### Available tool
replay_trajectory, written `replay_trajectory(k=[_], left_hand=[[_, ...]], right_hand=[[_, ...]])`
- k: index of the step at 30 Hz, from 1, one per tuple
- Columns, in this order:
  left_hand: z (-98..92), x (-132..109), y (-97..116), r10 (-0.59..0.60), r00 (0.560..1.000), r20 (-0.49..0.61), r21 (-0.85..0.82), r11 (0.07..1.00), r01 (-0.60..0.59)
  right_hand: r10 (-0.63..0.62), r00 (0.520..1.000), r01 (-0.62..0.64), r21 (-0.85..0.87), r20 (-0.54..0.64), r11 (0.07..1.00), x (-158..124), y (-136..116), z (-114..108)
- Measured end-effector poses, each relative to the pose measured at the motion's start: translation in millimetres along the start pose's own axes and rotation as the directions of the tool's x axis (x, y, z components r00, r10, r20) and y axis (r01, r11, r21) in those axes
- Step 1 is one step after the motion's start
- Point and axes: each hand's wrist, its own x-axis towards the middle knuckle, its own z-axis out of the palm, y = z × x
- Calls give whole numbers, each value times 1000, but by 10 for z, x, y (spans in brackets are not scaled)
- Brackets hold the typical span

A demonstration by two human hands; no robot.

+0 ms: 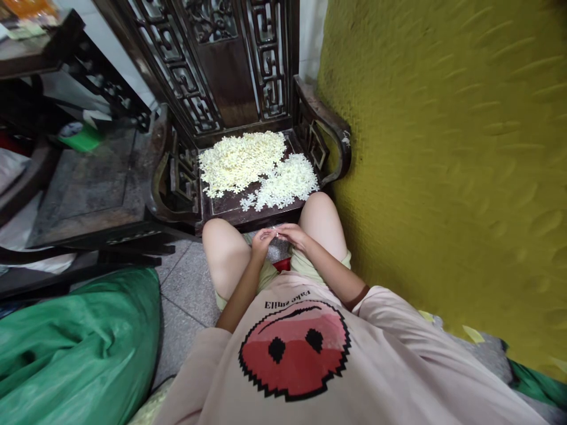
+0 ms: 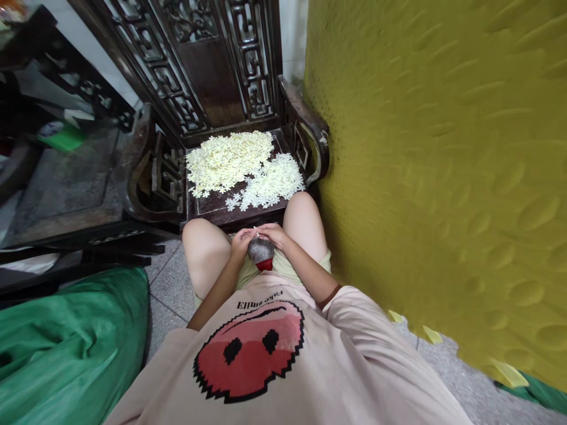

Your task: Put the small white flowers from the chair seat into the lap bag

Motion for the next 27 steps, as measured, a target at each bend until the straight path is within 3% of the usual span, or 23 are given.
replay_trajectory(k=[5, 11, 21, 27], left_hand=[[8, -54, 54, 99, 991, -85, 183, 980, -82], [1, -113, 120, 270, 961, -55, 340, 910, -236], [-1, -90, 74, 151, 986, -68, 251, 959, -130], [35, -168, 138, 288, 956, -59, 459, 858, -231]], right_hand=[[-18, 1000, 18, 3, 23, 1000, 10, 6, -9], [-17, 998, 18, -8, 56, 1000, 15, 11, -21], [-80, 996, 81, -33, 43, 996, 21, 22, -10], [-136, 991, 134, -101, -12, 986, 17, 31, 3]])
